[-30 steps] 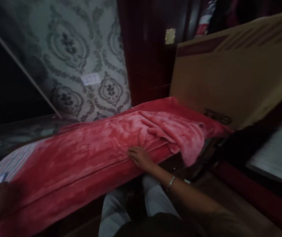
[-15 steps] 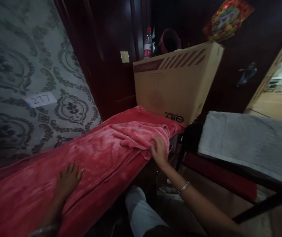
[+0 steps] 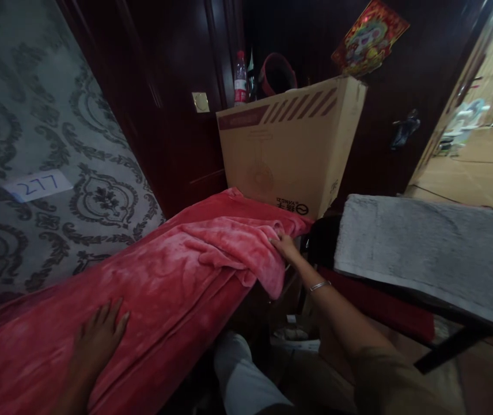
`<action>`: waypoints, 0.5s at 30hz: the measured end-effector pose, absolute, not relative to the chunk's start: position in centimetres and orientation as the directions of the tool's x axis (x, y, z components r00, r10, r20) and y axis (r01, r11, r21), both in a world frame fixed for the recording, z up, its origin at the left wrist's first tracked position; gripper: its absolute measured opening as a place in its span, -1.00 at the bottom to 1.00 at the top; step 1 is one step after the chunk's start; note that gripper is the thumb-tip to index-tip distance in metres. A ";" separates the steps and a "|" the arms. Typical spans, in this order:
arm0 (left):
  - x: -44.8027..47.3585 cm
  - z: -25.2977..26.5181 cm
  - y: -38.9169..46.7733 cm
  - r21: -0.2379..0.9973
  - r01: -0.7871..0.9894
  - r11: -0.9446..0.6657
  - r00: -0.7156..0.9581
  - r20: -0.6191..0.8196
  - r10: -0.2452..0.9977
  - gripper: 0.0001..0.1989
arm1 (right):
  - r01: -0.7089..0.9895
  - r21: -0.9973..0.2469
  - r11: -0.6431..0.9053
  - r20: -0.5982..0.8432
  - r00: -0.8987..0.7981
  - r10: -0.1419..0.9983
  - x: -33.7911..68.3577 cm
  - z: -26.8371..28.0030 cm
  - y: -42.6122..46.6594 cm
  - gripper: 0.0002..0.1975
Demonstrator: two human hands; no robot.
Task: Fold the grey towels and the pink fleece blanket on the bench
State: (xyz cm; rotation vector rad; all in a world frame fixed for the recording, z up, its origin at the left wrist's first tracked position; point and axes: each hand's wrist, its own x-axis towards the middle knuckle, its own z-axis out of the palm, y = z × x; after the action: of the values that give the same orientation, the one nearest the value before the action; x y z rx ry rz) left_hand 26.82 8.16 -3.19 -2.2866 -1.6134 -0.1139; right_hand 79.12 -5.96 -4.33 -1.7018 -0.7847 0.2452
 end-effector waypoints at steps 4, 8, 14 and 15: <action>26.9 -3.0 7.9 -0.212 0.929 -0.303 0.350 0.237 0.906 -0.40 | 0.572 -0.815 0.090 0.491 0.600 0.631 73.7 -3.1 -6.2 -0.77; 27.1 -3.0 8.1 -0.207 0.937 -0.281 0.327 0.237 0.915 -0.40 | 0.656 -0.667 0.352 0.551 0.117 0.826 67.1 -4.6 -7.2 -0.86; 26.9 -3.0 8.2 -0.222 0.927 -0.301 0.349 0.227 0.909 -0.39 | 0.242 -0.936 0.257 0.332 0.354 0.874 66.1 -5.7 -7.4 -0.63; 26.9 -2.9 8.2 -0.222 0.926 -0.304 0.352 0.226 0.908 -0.39 | 0.126 -0.966 0.226 0.258 0.408 0.876 66.3 -5.5 -7.3 -0.58</action>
State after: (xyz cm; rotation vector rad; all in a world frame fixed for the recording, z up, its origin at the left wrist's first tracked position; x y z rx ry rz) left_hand 26.86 8.21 -2.95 -2.3083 -1.6261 -0.0820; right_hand 66.35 -7.29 -5.46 -1.2518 -1.0449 0.6745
